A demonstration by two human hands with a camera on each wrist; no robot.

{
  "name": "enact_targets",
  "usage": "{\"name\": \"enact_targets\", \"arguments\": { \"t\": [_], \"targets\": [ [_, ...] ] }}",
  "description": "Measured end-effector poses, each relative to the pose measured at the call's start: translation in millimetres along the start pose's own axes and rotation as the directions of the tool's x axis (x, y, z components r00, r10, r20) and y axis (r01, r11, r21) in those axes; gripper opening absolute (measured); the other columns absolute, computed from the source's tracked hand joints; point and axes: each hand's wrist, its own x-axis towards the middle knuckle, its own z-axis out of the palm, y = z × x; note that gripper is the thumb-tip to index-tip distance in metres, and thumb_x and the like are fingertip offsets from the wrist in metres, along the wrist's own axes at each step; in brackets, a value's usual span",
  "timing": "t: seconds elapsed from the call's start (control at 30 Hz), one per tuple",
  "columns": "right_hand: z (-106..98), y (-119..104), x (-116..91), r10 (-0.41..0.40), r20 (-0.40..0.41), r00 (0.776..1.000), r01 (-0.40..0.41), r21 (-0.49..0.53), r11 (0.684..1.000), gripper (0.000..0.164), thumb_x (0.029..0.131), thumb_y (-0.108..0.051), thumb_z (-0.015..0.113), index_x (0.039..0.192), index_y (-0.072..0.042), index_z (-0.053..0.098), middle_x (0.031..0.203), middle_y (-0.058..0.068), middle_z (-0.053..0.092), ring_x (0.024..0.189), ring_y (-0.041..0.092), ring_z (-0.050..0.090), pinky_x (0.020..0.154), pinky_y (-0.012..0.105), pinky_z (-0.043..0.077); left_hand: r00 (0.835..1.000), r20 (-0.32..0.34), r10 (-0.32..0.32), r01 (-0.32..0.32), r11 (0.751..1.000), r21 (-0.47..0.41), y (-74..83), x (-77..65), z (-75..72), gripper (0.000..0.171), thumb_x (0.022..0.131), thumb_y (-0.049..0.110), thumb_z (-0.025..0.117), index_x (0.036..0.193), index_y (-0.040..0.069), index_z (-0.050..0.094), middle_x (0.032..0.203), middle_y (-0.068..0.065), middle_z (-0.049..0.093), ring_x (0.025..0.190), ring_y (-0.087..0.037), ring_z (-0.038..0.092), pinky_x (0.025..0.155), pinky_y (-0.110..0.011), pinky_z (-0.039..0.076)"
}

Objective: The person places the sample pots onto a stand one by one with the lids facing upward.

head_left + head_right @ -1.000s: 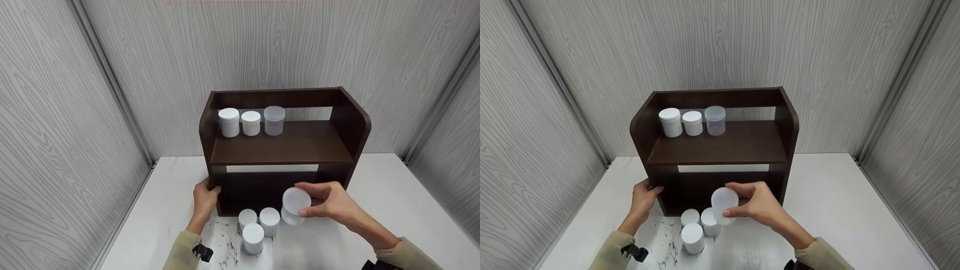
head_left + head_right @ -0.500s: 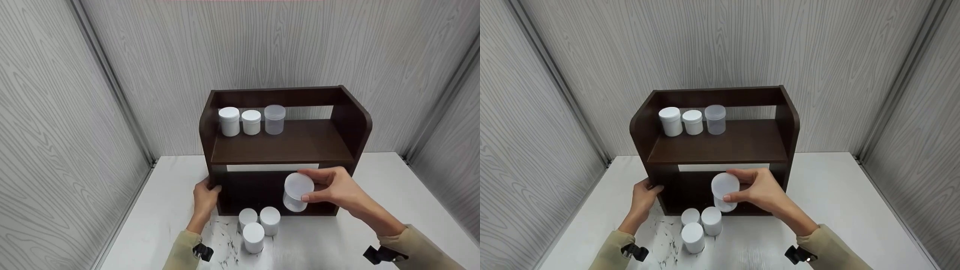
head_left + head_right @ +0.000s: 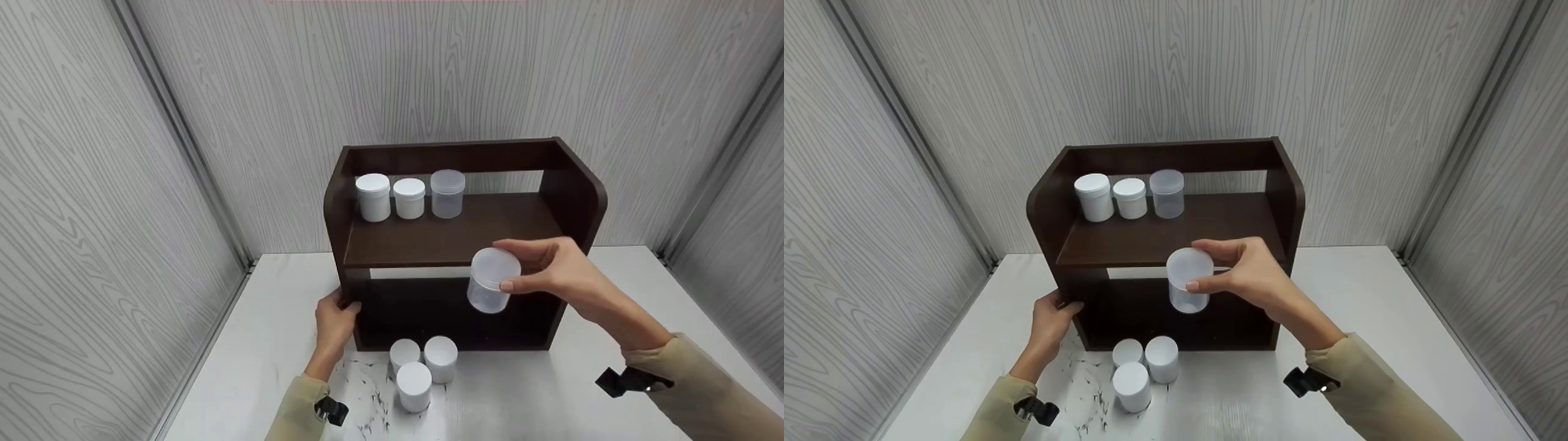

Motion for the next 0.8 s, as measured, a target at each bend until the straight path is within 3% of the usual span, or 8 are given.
{"name": "enact_targets", "arguments": {
  "t": [0.47,0.63,0.8],
  "targets": [
    [-14,-21,22,-0.017,-0.040,0.999,0.016,-0.031,0.999,0.069,0.078,0.002,0.089,0.141,0.006,0.062,0.121,0.011,0.076,0.105,0.016,0.073,0.090,0.029,0.058,1.000,-0.012,-0.011,0.011,1.000,0.012,0.8,1.4,-0.1,0.046,0.095,-0.003,0.062,0.139,-0.015,0.057,0.130,-0.031,0.066,0.122,-0.042,0.064,0.101,-0.050,0.053],
    [-17,-26,29,-0.013,-0.035,0.999,0.014,0.025,1.000,0.069,0.079,0.006,0.087,0.142,0.007,0.060,0.118,0.013,0.076,0.104,0.018,0.074,0.090,0.035,0.059,1.000,-0.011,-0.004,0.004,1.000,0.011,0.4,1.7,-0.3,0.047,0.094,-0.004,0.062,0.139,-0.016,0.057,0.131,-0.031,0.066,0.124,-0.042,0.064,0.103,-0.051,0.053],
    [-21,-30,38,-0.009,-0.046,0.999,0.010,0.021,1.000,0.069,0.080,0.004,0.088,0.143,0.006,0.061,0.118,0.011,0.077,0.105,0.017,0.074,0.091,0.032,0.059,1.000,-0.003,-0.009,0.009,1.000,-0.006,-0.2,1.3,-1.1,0.050,0.094,-0.004,0.061,0.142,-0.016,0.054,0.134,-0.032,0.064,0.128,-0.044,0.061,0.106,-0.051,0.050]
  ]
}}
